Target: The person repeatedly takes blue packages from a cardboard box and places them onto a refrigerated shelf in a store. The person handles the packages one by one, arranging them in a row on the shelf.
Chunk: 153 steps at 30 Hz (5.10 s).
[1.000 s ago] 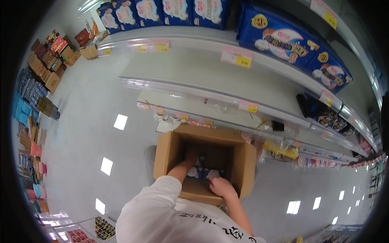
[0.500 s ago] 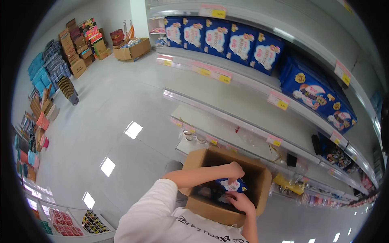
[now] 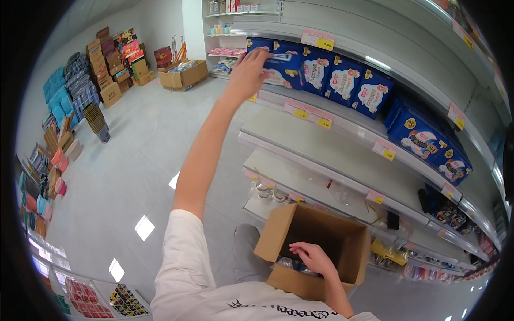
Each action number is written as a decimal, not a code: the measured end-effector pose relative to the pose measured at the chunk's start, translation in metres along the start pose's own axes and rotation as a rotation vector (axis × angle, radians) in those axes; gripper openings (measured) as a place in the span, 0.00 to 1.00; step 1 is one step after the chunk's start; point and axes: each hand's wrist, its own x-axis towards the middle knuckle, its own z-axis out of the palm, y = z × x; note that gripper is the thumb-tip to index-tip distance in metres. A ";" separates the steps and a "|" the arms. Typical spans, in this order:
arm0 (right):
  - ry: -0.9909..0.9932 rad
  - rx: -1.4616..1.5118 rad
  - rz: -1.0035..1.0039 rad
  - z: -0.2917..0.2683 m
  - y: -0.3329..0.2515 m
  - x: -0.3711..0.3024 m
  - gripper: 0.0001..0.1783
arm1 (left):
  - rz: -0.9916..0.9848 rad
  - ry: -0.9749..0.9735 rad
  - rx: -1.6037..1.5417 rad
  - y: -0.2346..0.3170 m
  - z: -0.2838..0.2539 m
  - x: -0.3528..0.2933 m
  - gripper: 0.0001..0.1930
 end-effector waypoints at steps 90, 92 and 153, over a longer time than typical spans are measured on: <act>0.836 -0.841 -0.637 -0.232 -0.221 0.192 0.21 | -0.218 -0.041 0.167 0.022 0.062 0.005 0.38; 0.763 -0.831 -0.531 -0.237 -0.219 0.212 0.21 | -0.208 -0.083 0.159 0.017 0.057 0.007 0.39; -0.729 -0.868 0.665 0.052 0.378 0.056 0.38 | -0.073 -1.298 -1.128 0.331 0.020 -0.316 0.21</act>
